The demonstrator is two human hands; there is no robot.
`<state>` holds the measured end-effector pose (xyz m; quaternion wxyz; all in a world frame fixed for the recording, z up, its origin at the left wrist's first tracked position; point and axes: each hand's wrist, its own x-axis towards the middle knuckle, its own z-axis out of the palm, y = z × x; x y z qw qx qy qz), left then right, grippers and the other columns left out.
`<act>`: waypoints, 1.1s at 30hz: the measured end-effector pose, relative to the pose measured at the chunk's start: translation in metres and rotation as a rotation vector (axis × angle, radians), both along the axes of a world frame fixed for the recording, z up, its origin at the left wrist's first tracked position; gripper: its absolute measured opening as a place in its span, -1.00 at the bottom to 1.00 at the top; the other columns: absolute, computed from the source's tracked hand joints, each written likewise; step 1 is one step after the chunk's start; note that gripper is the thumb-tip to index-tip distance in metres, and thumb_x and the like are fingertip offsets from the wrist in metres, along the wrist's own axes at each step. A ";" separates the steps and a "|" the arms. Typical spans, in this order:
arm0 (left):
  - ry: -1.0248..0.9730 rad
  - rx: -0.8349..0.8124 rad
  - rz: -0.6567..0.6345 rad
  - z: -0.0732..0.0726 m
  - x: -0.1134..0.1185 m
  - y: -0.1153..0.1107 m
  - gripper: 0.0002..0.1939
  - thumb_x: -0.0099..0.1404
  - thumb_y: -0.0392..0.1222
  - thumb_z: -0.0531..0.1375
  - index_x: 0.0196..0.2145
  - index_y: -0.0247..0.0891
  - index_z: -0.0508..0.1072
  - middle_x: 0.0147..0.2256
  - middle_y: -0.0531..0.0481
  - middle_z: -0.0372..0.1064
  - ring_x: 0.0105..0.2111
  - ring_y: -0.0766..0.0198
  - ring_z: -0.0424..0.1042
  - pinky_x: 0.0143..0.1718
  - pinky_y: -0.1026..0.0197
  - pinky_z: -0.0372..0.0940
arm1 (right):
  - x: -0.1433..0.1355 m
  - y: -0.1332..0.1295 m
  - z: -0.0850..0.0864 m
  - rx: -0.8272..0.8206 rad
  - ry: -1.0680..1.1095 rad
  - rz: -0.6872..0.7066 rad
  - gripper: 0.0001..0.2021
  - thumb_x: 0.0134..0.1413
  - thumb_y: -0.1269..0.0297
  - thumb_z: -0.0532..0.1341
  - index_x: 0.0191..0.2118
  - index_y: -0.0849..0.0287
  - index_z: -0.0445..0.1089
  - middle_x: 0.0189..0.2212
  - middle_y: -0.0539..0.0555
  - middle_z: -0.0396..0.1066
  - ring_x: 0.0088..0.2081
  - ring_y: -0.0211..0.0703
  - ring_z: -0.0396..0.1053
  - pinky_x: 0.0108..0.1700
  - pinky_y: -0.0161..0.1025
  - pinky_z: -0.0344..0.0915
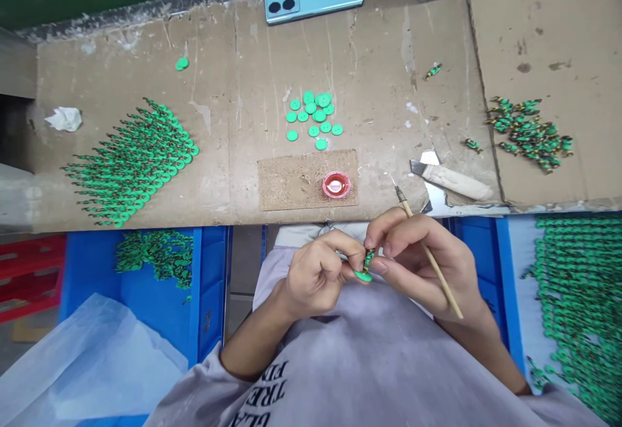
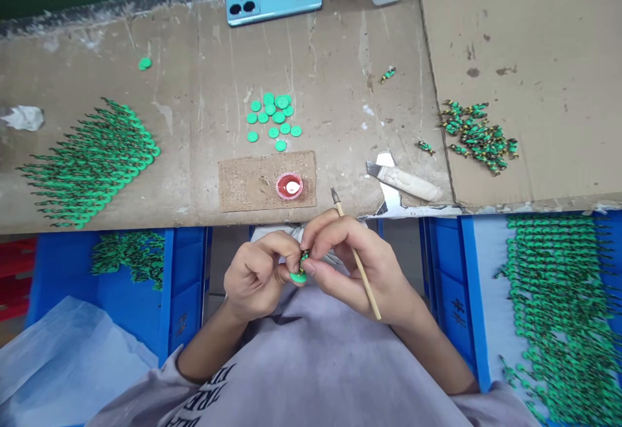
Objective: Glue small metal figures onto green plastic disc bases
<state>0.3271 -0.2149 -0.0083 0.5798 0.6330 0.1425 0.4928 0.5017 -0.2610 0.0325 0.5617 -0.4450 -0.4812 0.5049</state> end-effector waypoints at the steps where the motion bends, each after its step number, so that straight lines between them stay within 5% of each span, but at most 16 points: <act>1: 0.001 0.002 0.002 0.000 0.000 0.000 -0.66 0.48 -0.46 0.18 -0.33 -0.16 0.11 -0.27 0.08 0.37 -0.30 0.41 0.49 -0.31 0.39 0.48 | 0.000 0.000 0.000 -0.004 0.004 -0.003 -0.82 0.30 0.47 0.37 -0.20 0.02 0.44 -0.24 0.05 0.50 -0.25 -0.14 0.47 -0.29 -0.25 0.46; 12: 0.058 0.006 0.067 0.007 0.004 0.006 -0.64 0.36 -0.39 0.40 -0.26 -0.16 0.25 -0.33 0.10 0.50 -0.34 0.33 0.54 -0.25 0.28 0.46 | 0.002 0.003 0.001 -0.043 0.036 0.012 -0.84 0.31 0.47 0.37 -0.19 0.03 0.46 -0.21 0.05 0.50 -0.17 -0.12 0.49 -0.22 -0.26 0.46; 24: 0.269 0.170 0.043 0.016 -0.008 0.007 -0.71 0.41 -0.49 0.26 -0.29 -0.17 0.26 -0.28 0.01 0.52 -0.26 0.25 0.56 -0.19 0.17 0.52 | 0.009 0.006 -0.004 0.018 -0.015 0.053 -0.76 0.29 0.57 0.33 -0.14 0.03 0.42 -0.20 0.01 0.46 -0.14 -0.18 0.46 -0.10 -0.29 0.42; 33: 0.128 -0.057 0.028 0.011 -0.002 0.002 -0.74 0.43 -0.45 0.26 -0.27 -0.17 0.27 -0.29 0.06 0.46 -0.30 0.33 0.51 -0.25 0.29 0.49 | 0.006 0.005 -0.006 0.014 0.004 0.060 -0.77 0.30 0.54 0.35 -0.14 0.03 0.40 -0.20 0.00 0.46 -0.15 -0.17 0.46 -0.15 -0.27 0.42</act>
